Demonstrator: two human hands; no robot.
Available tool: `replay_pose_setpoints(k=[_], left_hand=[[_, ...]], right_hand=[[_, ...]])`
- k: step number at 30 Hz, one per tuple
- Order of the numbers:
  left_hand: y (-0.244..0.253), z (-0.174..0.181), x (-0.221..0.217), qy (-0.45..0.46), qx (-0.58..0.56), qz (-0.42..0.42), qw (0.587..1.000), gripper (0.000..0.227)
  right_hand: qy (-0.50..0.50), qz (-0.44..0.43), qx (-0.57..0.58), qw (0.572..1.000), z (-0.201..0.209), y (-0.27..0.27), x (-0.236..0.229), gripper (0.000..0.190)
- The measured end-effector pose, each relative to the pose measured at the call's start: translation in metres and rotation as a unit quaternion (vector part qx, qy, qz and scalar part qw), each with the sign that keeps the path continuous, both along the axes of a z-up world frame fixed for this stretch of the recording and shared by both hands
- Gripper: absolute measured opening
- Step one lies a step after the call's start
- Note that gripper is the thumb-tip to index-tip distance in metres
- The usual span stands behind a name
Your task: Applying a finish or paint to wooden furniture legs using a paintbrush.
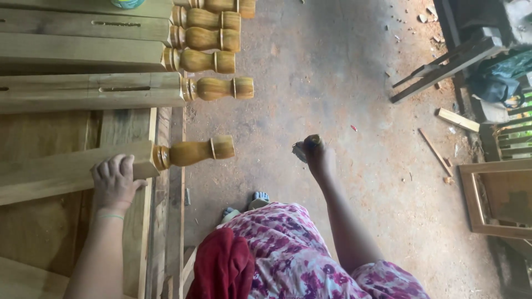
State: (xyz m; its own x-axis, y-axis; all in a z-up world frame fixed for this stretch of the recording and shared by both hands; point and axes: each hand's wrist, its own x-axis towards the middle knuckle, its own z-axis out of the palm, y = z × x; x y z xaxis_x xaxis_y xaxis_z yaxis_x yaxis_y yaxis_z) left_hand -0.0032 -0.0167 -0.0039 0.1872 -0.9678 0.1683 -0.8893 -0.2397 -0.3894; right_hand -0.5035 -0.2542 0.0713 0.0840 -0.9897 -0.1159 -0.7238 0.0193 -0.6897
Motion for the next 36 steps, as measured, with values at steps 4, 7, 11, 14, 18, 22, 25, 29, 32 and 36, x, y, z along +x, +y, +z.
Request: replay_pose_setpoints(k=[4,7,11,14,18,22,25,29,32,36], left_hand=[[0.020,-0.001,-0.008,0.050,-0.086,-0.043,0.994,0.077],[0.020,-0.011,-0.006,0.106,-0.050,-0.003,0.993,0.073],[0.007,-0.003,-0.018,0.258,-0.046,0.057,0.963,0.106],[-0.012,-0.003,-0.007,0.329,-0.001,0.175,0.928,0.137],[-0.018,-0.008,-0.004,0.329,0.000,0.189,0.925,0.124],[-0.017,-0.010,-0.006,0.320,0.003,0.181,0.930,0.112],[-0.020,0.014,-0.025,0.321,0.021,0.225,0.920,0.100],[-0.014,0.005,-0.014,0.361,-0.033,0.169,0.917,0.091],[-0.018,0.003,-0.020,0.344,-0.063,0.183,0.919,0.099],[-0.019,-0.012,-0.014,0.343,-0.074,0.197,0.915,0.110]], right_hand=[[0.061,0.075,-0.041,0.994,0.028,0.001,0.015,0.023],[0.070,0.124,-0.080,0.987,0.041,0.001,0.022,0.024],[0.073,0.157,-0.118,0.978,0.057,0.005,0.035,0.026],[-0.222,0.171,-0.098,0.955,0.007,-0.017,0.024,0.011],[-0.226,0.157,-0.140,0.951,0.070,-0.006,0.066,0.013],[-0.206,0.219,-0.098,0.949,0.074,0.002,0.112,0.010],[-0.204,0.267,-0.101,0.936,0.036,0.009,0.149,0.009],[-0.215,0.324,-0.157,0.908,0.020,0.054,0.161,0.015],[-0.251,0.433,-0.170,0.849,-0.012,0.098,0.129,0.034],[-0.276,0.430,-0.177,0.841,-0.018,0.106,0.116,0.035]])
